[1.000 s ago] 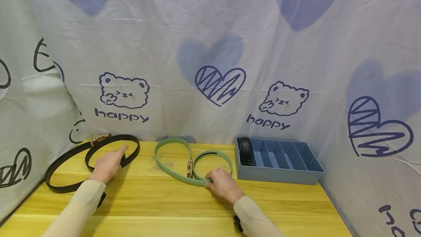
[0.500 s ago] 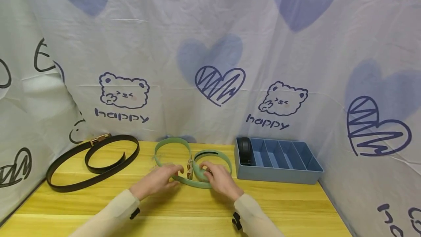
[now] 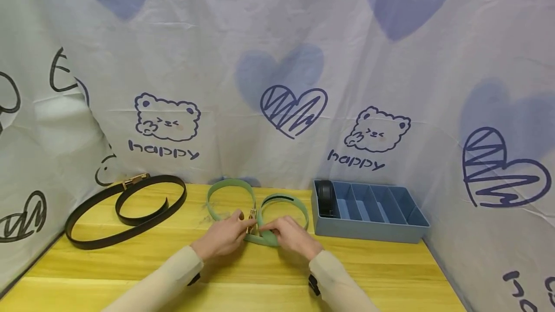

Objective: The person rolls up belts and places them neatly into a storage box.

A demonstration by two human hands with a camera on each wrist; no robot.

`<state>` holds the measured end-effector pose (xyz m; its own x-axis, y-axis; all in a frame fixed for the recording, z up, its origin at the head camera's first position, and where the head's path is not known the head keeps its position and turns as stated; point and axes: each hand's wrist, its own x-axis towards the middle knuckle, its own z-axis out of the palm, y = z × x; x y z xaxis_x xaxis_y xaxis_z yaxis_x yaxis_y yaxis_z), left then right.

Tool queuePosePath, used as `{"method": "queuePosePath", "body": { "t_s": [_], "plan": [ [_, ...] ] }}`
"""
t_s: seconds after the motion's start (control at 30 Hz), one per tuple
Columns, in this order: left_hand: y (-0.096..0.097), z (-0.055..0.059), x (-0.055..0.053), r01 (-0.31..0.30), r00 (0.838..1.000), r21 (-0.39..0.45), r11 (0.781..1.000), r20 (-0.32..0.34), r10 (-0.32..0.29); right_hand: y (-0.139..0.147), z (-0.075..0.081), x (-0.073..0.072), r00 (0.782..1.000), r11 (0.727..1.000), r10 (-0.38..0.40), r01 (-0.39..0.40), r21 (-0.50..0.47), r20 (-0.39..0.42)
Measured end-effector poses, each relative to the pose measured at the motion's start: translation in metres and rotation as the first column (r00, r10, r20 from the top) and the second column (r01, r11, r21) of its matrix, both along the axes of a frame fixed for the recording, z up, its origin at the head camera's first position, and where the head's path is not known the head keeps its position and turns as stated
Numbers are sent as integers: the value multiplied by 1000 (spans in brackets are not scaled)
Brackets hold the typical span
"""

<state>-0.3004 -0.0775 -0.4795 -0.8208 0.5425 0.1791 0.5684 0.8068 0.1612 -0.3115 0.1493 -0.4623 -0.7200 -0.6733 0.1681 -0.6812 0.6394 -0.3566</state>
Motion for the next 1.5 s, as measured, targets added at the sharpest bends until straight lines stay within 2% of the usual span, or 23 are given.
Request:
{"method": "queuePosePath", "body": {
  "t_s": [0.13, 0.2, 0.33, 0.4, 0.5, 0.57, 0.63, 0.7, 0.77, 0.83, 0.9, 1.0, 1.1, 1.17, 1.23, 1.3, 1.37, 1.43, 1.5],
  "plan": [
    [1, -2, -5, -1, 995, -17, 1000, 100, 2, 4, 0, -3, 1000, 1000, 15, -15, -7, 23],
    [0, -2, -7, 45, 996, -19, 999, 80, -43, 6, 1, -4, 1000, 1000, 22, -22, -15, 22],
    [-2, -1, -13, 116, 992, -55, 992, -33, -118, 9, 1, -5, 1000, 1000, 13, -13, -22, 5],
    [-4, 2, -14, 110, 993, -88, 990, -22, -112, 9, -1, -6, 1000, 1000, 6, -6, -20, 7],
    [-8, 8, -17, 71, 994, -66, 995, 91, -65, 8, -2, -6, 997, 999, -17, 19, -27, 76],
    [-9, 10, -19, 1, 983, -7, 1000, 184, 0, 6, -1, -6, 991, 998, -43, 48, -39, 130],
    [-7, 11, -24, -81, 971, 78, 994, 233, 60, 4, 0, -4, 987, 996, -69, 75, -42, 144],
    [-5, 10, -27, -163, 965, 112, 980, 226, 135, 2, 1, -2, 987, 995, -93, 96, -14, 127],
    [-2, 8, -30, -243, 955, 100, 965, 200, 219, 1, 1, 1, 990, 993, -121, 119, 27, 75],
    [1, 6, -32, -306, 938, 60, 950, 187, 291, 0, 2, 4, 989, 987, -146, 144, 68, 28],
    [3, 6, -33, -346, 921, 21, 938, 198, 335, 0, 3, 7, 986, 982, -166, 165, 97, 4],
    [5, 7, -35, -364, 906, -1, 931, 232, 355, 1, 4, 10, 984, 978, -179, 178, 110, 2],
    [3, 9, -36, -338, 909, -7, 941, 254, 329, 3, 5, 12, 980, 976, -193, 187, 108, 43],
    [0, 9, -37, -322, 908, 30, 946, 291, 299, 4, 4, 11, 980, 978, -189, 181, 107, 67],
    [-5, 8, -37, -318, 899, 104, 942, 349, 265, 4, 4, 9, 980, 979, -182, 172, 109, 83],
    [-10, 7, -38, -336, 877, 220, 916, 427, 219, 6, 1, 6, 978, 980, -183, 174, 93, 95],
    [-15, 6, -39, -368, 851, 333, 868, 497, 170, 7, -2, 3, 975, 979, -198, 193, 62, 105],
    [-18, 5, -40, -394, 836, 419, 818, 533, 130, 8, -5, 1, 967, 973, -230, 232, 1, 113],
    [-20, 6, -41, -414, 828, 468, 781, 551, 108, 9, -8, 0, 954, 958, -272, 280, -56, 123]
  ]
}}
